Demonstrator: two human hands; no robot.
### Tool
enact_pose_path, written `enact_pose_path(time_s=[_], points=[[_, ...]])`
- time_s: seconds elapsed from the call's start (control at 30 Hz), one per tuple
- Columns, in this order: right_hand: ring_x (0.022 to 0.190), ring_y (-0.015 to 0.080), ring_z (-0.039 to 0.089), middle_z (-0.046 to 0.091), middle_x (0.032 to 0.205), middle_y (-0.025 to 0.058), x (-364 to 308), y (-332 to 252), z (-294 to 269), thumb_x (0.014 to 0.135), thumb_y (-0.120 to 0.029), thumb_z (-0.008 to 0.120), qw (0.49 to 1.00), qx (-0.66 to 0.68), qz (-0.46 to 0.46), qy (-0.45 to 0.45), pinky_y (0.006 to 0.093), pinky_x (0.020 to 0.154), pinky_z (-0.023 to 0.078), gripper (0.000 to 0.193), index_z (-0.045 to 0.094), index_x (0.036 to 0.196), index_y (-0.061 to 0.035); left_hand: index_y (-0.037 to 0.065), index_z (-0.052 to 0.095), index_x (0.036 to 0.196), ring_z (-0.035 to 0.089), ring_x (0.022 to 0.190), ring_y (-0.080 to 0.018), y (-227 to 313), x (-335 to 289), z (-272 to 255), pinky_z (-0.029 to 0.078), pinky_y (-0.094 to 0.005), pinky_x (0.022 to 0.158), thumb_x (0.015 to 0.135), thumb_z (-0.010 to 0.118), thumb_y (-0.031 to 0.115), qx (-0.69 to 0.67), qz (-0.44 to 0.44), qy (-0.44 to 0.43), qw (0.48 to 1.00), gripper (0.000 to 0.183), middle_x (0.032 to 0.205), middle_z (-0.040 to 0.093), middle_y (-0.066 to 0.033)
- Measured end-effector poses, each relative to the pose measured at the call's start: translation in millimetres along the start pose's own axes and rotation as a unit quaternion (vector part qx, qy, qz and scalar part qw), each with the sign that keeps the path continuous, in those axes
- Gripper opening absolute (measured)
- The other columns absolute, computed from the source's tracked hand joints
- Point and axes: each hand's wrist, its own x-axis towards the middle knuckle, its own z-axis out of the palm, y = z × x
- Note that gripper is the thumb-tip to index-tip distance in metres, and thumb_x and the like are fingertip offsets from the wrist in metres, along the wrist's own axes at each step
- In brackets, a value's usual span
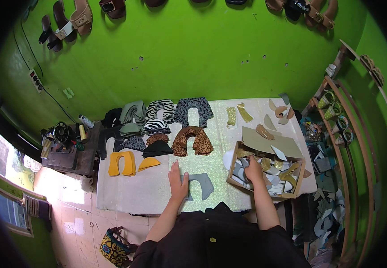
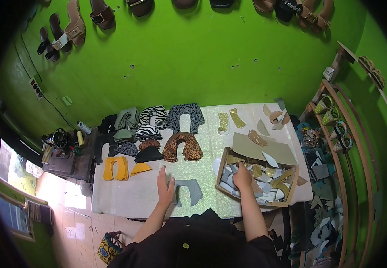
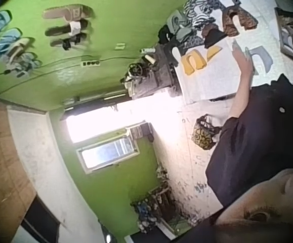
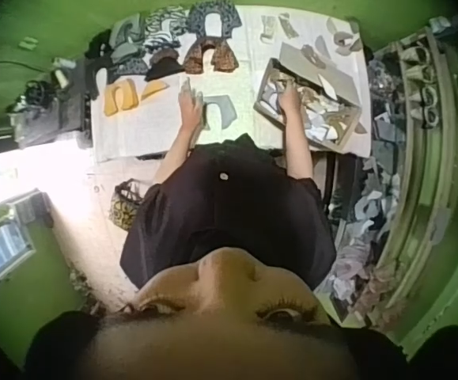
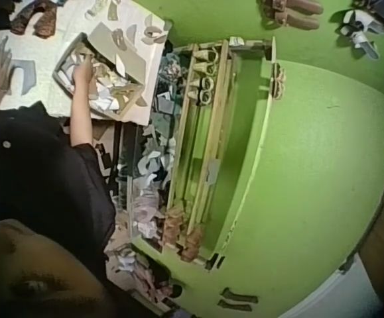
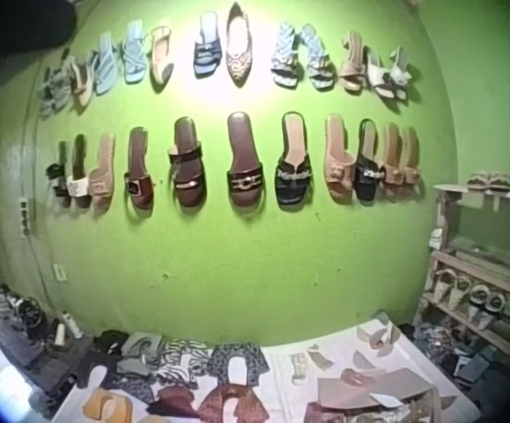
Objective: Organizing various leather shoe upper components by pattern and color.
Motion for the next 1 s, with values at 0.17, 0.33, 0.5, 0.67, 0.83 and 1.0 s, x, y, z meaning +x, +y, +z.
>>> enact_pose_path(time_s=[0.17, 0.33, 0.5, 0.67, 0.83, 1.0], points=[[0.087, 0.0331, 0.062, 0.065, 0.096, 0.0169, -9.6, -15.1, -30.4, 0.077, -0.01, 0.055, 0.988, 0.002, -0.082, 0.128, 0.0428, 0.09, 0.039, 0.03, 0.06, 0.106, -0.0052, 0.001, 0.035, 0.135, 0.03, 0.131, -0.0359, 28.5, 10.7, -6.7, 0.018, -0.0453, 0.108, 0.086, 0.051, 0.014, -0.027, 0.058, 0.023, 0.998, 0.053, 0.137, 0.039, -0.0186], [0.077, 0.0202, 0.061, 0.064, 0.081, 0.0099, -5.2, -18.1, -56.2, 0.08, -0.012, 0.057, 0.935, 0.33, -0.074, 0.103, 0.0336, 0.087, 0.039, 0.016, 0.062, 0.093, -0.0045, 0.0, 0.042, 0.128, 0.035, 0.127, -0.035, 54.4, 21.3, -10.2, 0.024, -0.0433, 0.106, 0.081, 0.056, 0.011, -0.061, 0.107, 0.039, 0.992, 0.05, 0.131, 0.045, -0.0179], [0.08, 0.0163, 0.058, 0.062, 0.077, 0.0056, -23.2, -45.8, -75.5, 0.083, -0.004, 0.05, 0.908, 0.381, -0.105, 0.141, 0.0325, 0.086, 0.038, 0.018, 0.058, 0.099, -0.006, 0.001, 0.045, 0.125, 0.039, 0.124, -0.0341, 71.9, 25.1, -9.7, 0.028, -0.0423, 0.103, 0.078, 0.061, 0.01, -0.06, 0.134, 0.044, 0.988, 0.051, 0.125, 0.049, -0.0173], [0.058, 0.0162, 0.06, 0.058, 0.084, 0.0124, -29.5, -63.6, -85.1, 0.087, 0.003, 0.037, 0.884, 0.437, -0.099, 0.132, 0.0259, 0.056, 0.049, 0.022, 0.046, 0.106, -0.0035, 0.003, 0.05, 0.117, 0.047, 0.114, -0.0338, 83.7, 28.3, -5.6, 0.034, -0.042, 0.098, 0.077, 0.064, 0.012, -0.065, 0.174, 0.005, 0.983, 0.044, 0.116, 0.053, -0.0163], [0.053, 0.0097, 0.052, 0.055, 0.076, 0.006, -19.6, -46.7, -79.6, 0.093, -0.005, 0.038, 0.891, 0.437, -0.094, 0.08, 0.0238, 0.041, 0.044, 0.018, 0.043, 0.111, -0.0059, 0.003, 0.053, 0.114, 0.049, 0.108, -0.0342, 97.9, 35.0, 0.5, 0.037, -0.0411, 0.095, 0.077, 0.064, 0.014, -0.096, 0.173, -0.058, 0.979, 0.04, 0.111, 0.055, -0.0165], [0.058, 0.0083, 0.051, 0.06, 0.074, 0.0046, -37.5, -61.2, -90.2, 0.089, -0.015, 0.055, 0.906, 0.416, -0.079, 0.02, 0.0232, 0.048, 0.042, 0.022, 0.055, 0.107, -0.0016, 0.002, 0.046, 0.122, 0.047, 0.112, -0.0336, 124.8, 52.0, 9.5, 0.037, -0.0406, 0.096, 0.075, 0.071, 0.019, -0.12, 0.231, -0.117, 0.958, 0.056, 0.117, 0.05, -0.0191]])
